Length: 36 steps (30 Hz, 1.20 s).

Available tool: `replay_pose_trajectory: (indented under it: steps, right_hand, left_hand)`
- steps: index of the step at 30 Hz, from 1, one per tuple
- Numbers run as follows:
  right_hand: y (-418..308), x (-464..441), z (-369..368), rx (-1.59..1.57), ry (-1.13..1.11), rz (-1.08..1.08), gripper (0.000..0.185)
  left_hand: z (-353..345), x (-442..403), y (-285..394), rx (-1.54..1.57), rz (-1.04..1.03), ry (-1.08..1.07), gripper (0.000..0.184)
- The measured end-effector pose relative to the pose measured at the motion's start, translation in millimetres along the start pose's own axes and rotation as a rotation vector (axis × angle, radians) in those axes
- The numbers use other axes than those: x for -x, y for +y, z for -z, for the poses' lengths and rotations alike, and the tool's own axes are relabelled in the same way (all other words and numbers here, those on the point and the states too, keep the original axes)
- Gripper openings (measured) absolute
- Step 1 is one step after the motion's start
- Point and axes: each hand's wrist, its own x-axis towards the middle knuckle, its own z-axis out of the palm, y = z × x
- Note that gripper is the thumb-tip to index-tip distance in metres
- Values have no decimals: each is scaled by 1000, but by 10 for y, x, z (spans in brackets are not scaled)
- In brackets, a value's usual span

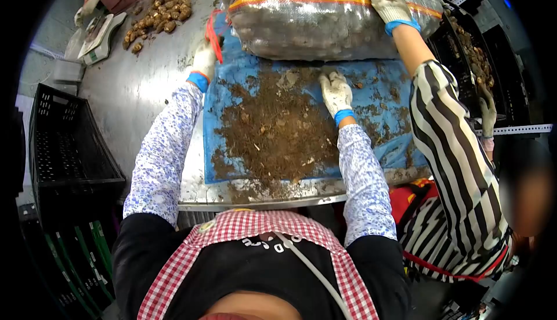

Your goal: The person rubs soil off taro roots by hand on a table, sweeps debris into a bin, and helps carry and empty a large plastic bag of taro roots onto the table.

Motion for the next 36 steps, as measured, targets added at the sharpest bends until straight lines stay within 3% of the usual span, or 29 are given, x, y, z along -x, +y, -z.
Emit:
replay_pose_trajectory:
  steps: [1, 3, 4, 6, 8, 9, 10, 11, 14, 15, 16, 18, 19, 22, 24, 26, 28, 29, 30, 31, 33, 34, 36]
  right_hand:
    - [79, -117, -188, 31, 156, 89, 47]
    - [-150, -353, -389, 86, 0, 55, 54]
    - [-457, -381, -261, 20, -316, -65, 60]
    - [-611, -406, -409, 48, -541, -90, 70]
    - [-613, -65, -480, 95, -384, 135, 69]
    - [-742, 222, -289, 133, -394, 274, 69]
    - [-906, 384, -61, 272, -582, 337, 65]
    - [-918, 588, -26, 169, -567, 380, 59]
    - [-728, 957, 163, -258, -731, 310, 45]
    - [-496, 1046, 259, -298, -733, 185, 42]
    - [-334, 1126, 417, -342, -725, 59, 38]
    - [-133, 1293, 870, -326, -405, -180, 48]
    - [154, 1381, 1082, -314, -242, -296, 53]
    - [1007, 1832, 403, -488, -95, -307, 67]
    - [432, 1985, 178, -714, 5, -362, 71]
    - [-388, 1970, 172, -366, 67, -302, 78]
    - [-946, 1928, 36, -473, 94, -448, 81]
    - [-878, 1986, -488, -295, 167, -358, 73]
    - [-932, 1861, -411, -182, 73, -257, 62]
    - [-985, 1835, -400, -386, 158, -292, 54]
    - [-1275, 1777, 10, -702, 99, -497, 46]
    - [-1348, 1764, -48, -1125, 260, -544, 36]
    - [-1320, 1740, -244, -1210, 430, -396, 27]
  left_hand:
    - [40, -34, -86, -289, -41, 110, 33]
    - [9, -468, -1045, -813, -354, 74, 33]
    - [-99, -348, -1001, -839, -338, -81, 39]
    - [-391, 146, -706, -1027, -243, -160, 51]
    - [-608, 598, -632, -974, -378, -285, 53]
    - [-685, 806, -668, -979, -425, -411, 53]
    - [-739, 994, -763, -883, -469, -448, 52]
    - [-745, 1176, -757, -788, -515, -489, 51]
    - [-460, 1629, -614, -524, -388, -711, 48]
    - [-326, 1682, -536, -342, -251, -839, 50]
    - [-185, 1726, -439, -391, -325, -801, 53]
    - [38, 1702, -453, -597, -446, -650, 59]
    - [128, 1716, -398, -654, -365, -594, 60]
    - [177, 1942, -712, -802, -241, -488, 66]
    - [-197, 2140, -679, -750, -219, -424, 64]
    - [-662, 2250, -783, -715, -264, -353, 63]
    - [-1085, 2326, -726, -602, -268, -304, 57]
    - [-1287, 2296, -1052, -521, -403, -224, 50]
    - [-1293, 2272, -993, -455, -369, -228, 47]
    - [-1271, 2256, -865, -392, -336, -240, 45]
    - [-1226, 2302, -552, -96, -122, -287, 45]
    - [-1197, 2288, -423, 30, -34, -334, 45]
    - [-1129, 2258, -218, 233, 78, -423, 43]
